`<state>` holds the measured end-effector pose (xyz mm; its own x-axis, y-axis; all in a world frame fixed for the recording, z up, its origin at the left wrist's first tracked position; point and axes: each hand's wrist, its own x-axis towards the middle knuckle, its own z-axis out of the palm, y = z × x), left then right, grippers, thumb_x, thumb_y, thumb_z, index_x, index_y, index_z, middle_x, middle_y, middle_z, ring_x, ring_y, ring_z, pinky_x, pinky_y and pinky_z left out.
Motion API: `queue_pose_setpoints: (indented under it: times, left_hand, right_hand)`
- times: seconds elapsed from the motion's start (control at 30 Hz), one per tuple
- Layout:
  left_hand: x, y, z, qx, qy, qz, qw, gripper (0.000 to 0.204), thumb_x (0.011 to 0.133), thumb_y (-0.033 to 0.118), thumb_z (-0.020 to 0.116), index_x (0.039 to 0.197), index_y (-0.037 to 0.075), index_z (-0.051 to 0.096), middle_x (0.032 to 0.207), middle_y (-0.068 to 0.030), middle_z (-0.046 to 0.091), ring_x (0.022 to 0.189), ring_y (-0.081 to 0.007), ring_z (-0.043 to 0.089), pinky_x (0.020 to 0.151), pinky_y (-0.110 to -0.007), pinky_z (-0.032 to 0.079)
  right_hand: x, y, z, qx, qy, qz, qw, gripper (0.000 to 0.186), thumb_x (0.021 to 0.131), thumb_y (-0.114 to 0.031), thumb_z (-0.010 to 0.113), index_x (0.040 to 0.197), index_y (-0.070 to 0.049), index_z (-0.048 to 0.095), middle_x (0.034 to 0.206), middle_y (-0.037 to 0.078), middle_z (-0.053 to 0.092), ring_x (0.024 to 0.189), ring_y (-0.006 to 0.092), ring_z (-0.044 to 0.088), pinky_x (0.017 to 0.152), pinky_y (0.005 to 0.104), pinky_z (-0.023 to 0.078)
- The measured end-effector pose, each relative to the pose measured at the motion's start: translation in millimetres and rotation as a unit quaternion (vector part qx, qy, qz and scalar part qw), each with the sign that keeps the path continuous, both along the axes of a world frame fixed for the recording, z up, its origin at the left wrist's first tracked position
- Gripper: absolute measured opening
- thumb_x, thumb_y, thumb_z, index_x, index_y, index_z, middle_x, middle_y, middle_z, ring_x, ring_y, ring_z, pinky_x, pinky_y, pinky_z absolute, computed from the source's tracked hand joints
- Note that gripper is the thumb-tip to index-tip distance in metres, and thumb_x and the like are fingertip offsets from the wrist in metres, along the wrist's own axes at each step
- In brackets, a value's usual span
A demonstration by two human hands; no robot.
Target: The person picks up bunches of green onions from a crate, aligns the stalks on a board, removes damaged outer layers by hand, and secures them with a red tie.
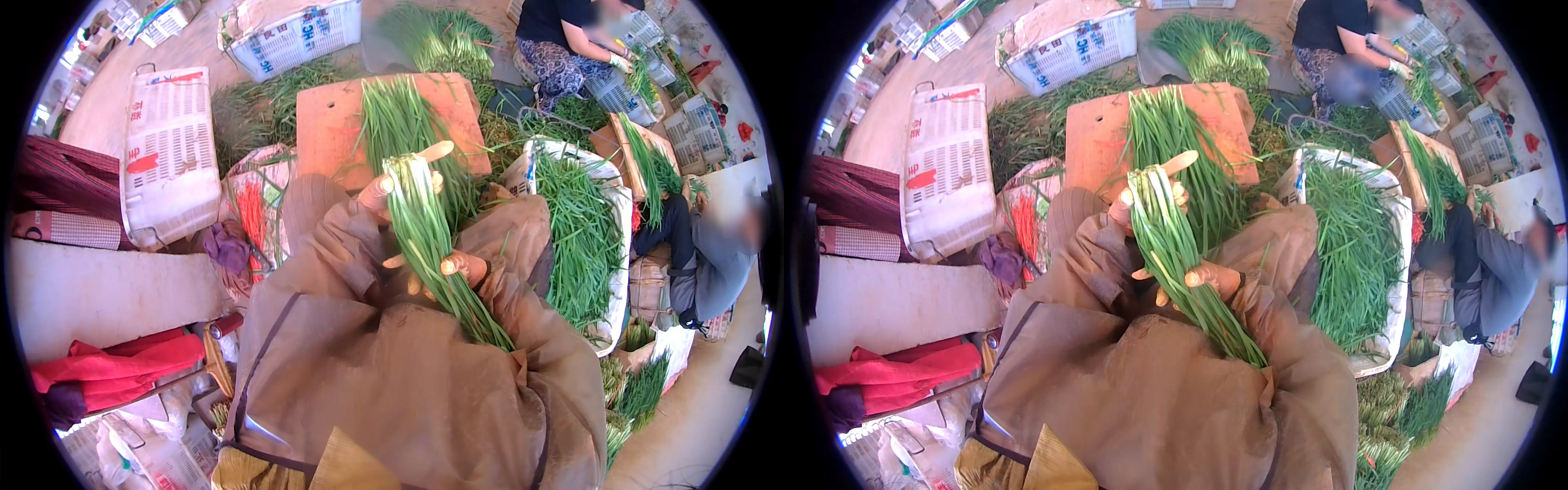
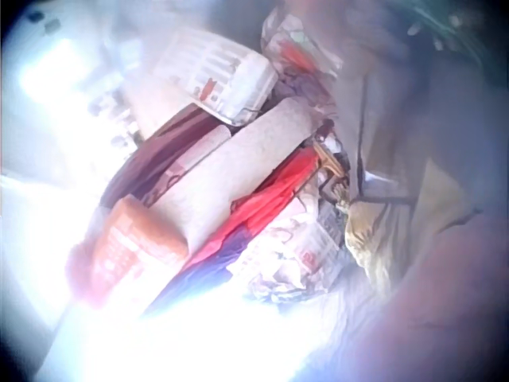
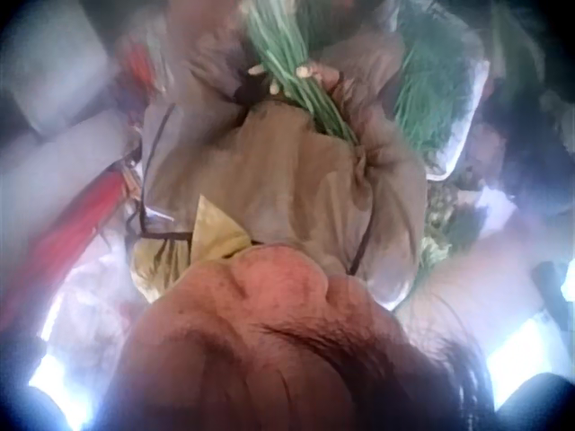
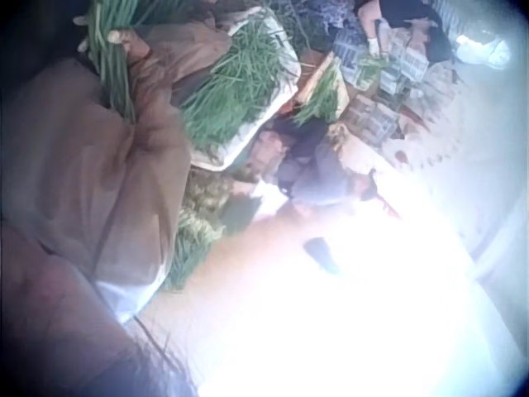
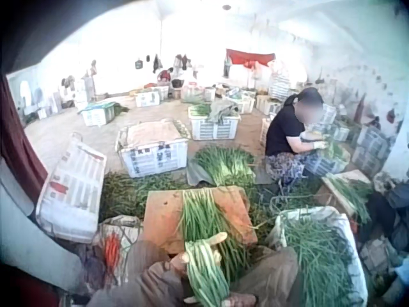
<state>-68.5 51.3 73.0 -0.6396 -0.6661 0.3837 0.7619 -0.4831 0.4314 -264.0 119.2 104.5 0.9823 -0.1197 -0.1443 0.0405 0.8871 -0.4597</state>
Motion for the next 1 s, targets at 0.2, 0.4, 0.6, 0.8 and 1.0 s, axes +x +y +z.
queue_pose_setpoints:
  times: [0.2, 0.4, 0.6, 0.8, 1.0]
  left_hand:
    - [-1, 18, 7, 0.073, 0.062, 0.083, 0.992, 0.039, 0.071, 0.023, 0.074, 0.103, 0.012, 0.055, 0.101, -0.0019, 0.055, 0.105, -0.0236, 0.052, 0.094, -0.042, 0.043]
    - [13, 27, -14, 0.225, -0.031, 0.213, 0.950, 0.042, 0.078, 0.020, 0.066, 0.117, 0.009, 0.053, 0.096, -0.0031, 0.059, 0.090, -0.0220, 0.059, 0.087, -0.039, 0.048]
    - [16, 33, 2, 0.174, -0.064, 0.193, 0.964, 0.058, 0.072, 0.018, 0.072, 0.124, 0.007, 0.048, 0.099, -0.0034, 0.058, 0.094, -0.0208, 0.058, 0.085, -0.037, 0.049]
    - [19, 40, 3, 0.149, -0.001, 0.199, 0.969, 0.030, 0.066, 0.016, 0.075, 0.086, 0.013, 0.053, 0.085, -0.0001, 0.054, 0.085, -0.0196, 0.055, 0.081, -0.036, 0.047]
    - [23, 38, 4, 0.119, 0.023, 0.131, 0.984, 0.027, 0.066, 0.018, 0.073, 0.090, 0.015, 0.060, 0.130, -0.0151, 0.048, 0.122, -0.0309, 0.044, 0.098, -0.044, 0.040]
  right_hand:
    - [3, 6, -11, 0.044, 0.031, -0.023, 0.998, 0.086, 0.074, -0.042, 0.070, 0.136, 0.001, 0.030, 0.114, 0.016, 0.059, 0.090, 0.0187, 0.062, 0.078, 0.0286, 0.051]
    - [-16, -9, 61, -0.565, 0.336, -0.353, 0.666, 0.023, 0.087, -0.013, 0.058, 0.108, -0.005, 0.063, 0.107, 0.008, 0.063, 0.097, 0.0177, 0.058, 0.087, 0.0307, 0.045]
    - [19, 22, 61, -0.784, 0.454, -0.142, 0.399, 0.027, 0.070, -0.034, 0.070, 0.083, -0.011, 0.063, 0.078, 0.008, 0.059, 0.079, 0.0268, 0.059, 0.065, 0.0409, 0.047]
    - [-19, 24, 73, -0.603, 0.368, -0.270, 0.654, 0.011, 0.079, -0.016, 0.065, 0.077, -0.005, 0.065, 0.083, 0.008, 0.062, 0.081, 0.0217, 0.061, 0.077, 0.0298, 0.047]
    - [-66, -29, 119, -0.539, 0.465, -0.428, 0.557, 0.015, 0.086, -0.015, 0.056, 0.093, -0.003, 0.065, 0.093, 0.010, 0.064, 0.083, 0.0151, 0.060, 0.074, 0.0271, 0.048]
